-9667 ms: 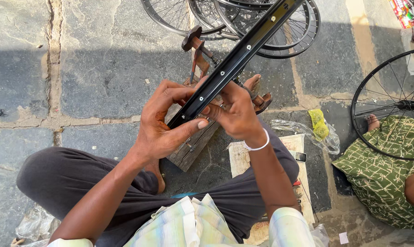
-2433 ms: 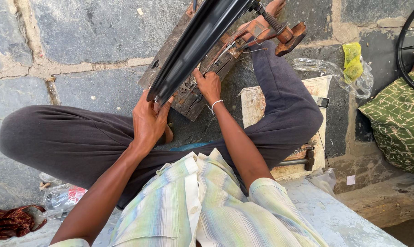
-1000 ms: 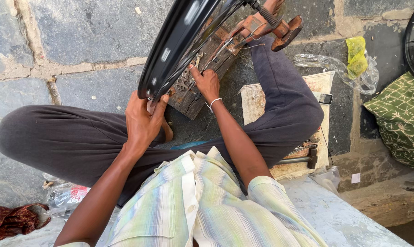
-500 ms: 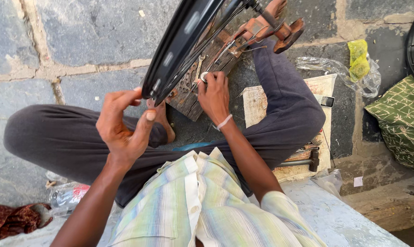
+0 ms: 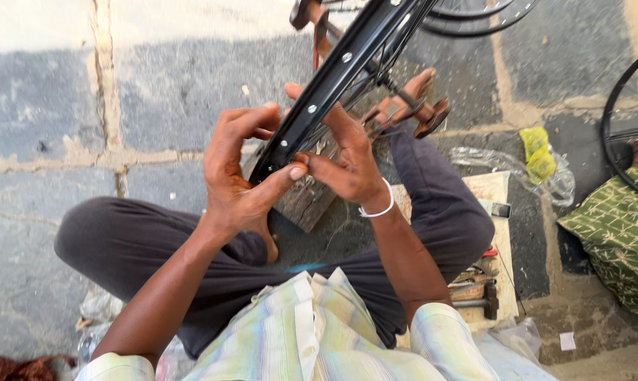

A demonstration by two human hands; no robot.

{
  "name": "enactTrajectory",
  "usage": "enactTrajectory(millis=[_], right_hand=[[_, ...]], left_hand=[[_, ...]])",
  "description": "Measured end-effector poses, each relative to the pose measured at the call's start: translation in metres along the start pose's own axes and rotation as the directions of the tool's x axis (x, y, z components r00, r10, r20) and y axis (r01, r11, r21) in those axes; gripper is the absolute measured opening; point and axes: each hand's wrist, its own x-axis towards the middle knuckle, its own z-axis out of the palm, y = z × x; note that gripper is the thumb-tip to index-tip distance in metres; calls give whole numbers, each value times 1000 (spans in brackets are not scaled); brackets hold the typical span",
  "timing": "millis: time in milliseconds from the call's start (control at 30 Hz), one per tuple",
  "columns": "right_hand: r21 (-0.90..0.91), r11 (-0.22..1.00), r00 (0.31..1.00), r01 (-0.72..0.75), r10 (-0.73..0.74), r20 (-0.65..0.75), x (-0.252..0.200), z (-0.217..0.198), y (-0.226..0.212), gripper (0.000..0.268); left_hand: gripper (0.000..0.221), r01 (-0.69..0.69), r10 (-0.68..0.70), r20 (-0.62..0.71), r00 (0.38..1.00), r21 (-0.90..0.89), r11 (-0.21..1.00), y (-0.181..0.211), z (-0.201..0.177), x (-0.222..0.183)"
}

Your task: The person repairs a bicycle wheel by tightening spokes with a small wrench, rotating the rim on a wooden block, and handling small metal parts by hand.

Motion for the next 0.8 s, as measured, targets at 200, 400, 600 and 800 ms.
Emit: enactTrajectory(millis=[200, 400, 600, 800], right_hand=[[-490, 860, 979, 143, -194, -55, 15, -10, 11, 37], [-618, 744, 807, 254, -515, -289, 11, 25, 36, 38], [-620, 780, 765, 84, -449, -461, -13, 70, 36, 35], [-559, 770, 940, 307, -336, 53, 8, -25, 17, 44]], left_hand=[[45, 79, -82, -18, 996, -135, 988, 25, 13, 34], [49, 137, -139, -110, 984, -24, 990, 36, 17, 34], [56, 36, -33, 98, 995, -32, 999, 30, 2, 53], [66, 33, -12, 158, 987, -132, 991, 31, -2, 54]])
